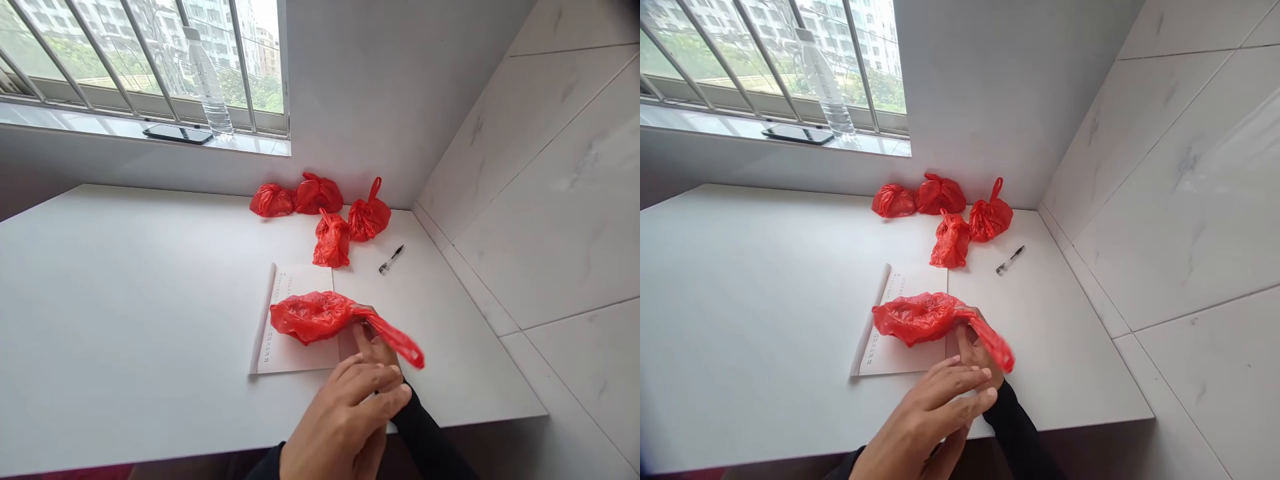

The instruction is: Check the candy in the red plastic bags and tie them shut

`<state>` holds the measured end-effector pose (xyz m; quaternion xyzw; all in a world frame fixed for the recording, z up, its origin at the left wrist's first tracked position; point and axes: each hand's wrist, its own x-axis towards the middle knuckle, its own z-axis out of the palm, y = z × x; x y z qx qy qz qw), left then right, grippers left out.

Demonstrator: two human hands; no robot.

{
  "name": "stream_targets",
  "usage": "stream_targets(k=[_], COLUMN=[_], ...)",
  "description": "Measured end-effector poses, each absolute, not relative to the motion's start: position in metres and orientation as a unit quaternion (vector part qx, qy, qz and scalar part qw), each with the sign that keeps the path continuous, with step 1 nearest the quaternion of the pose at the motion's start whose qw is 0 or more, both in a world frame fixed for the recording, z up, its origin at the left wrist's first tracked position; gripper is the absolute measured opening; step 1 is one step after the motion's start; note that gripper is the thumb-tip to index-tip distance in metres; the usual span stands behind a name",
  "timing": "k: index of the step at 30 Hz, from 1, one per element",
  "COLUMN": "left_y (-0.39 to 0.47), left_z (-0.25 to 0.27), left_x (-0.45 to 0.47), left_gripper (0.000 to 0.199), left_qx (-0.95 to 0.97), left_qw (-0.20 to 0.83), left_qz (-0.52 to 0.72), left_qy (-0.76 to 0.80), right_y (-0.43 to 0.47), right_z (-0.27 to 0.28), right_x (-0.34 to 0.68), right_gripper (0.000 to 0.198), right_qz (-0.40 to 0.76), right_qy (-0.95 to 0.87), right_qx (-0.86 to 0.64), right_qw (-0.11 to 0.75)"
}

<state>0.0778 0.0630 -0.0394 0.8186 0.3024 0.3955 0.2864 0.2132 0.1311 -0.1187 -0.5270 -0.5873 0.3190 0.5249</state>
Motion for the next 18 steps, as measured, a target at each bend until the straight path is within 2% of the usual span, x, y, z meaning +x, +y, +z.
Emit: stream_targets(k=[2, 4, 7, 11, 18], left_y=[0.064, 0.072, 0.088, 0.097, 0.088], left_z=[-0.041, -0.044, -0.055, -0.065, -0.053], left_x=[0.061, 0.045, 0.027, 0.016, 0.011], left_gripper=[0.054, 0.053, 0.053, 0.016, 0.011], left_qx=[0.789, 0.752, 0.742, 0.729, 0.698], left_qw=[0.249, 0.158, 0.063, 0.091, 0.179], left_qz=[0.417, 0.433, 0.415, 0.428, 0.447], left_qy=[0.376, 0.471, 0.522, 0.526, 0.531], right_y=[0.131, 0.131, 0.132, 0.128, 0.1], right_z=[-0.117, -0.114, -0.11, -0.108, -0.097], right_x=[0.215, 0.215, 0.216, 0.217, 0.206], right_gripper=[0.028, 0.027, 0.029, 0.029, 0.019], right_qz=[0.34, 0.358, 0.373, 0.371, 0.338], right_qy=[-0.587, -0.589, -0.591, -0.575, -0.613], right_qx=[-0.509, -0.493, -0.48, -0.498, -0.512], right_qw=[0.529, 0.532, 0.531, 0.532, 0.498])
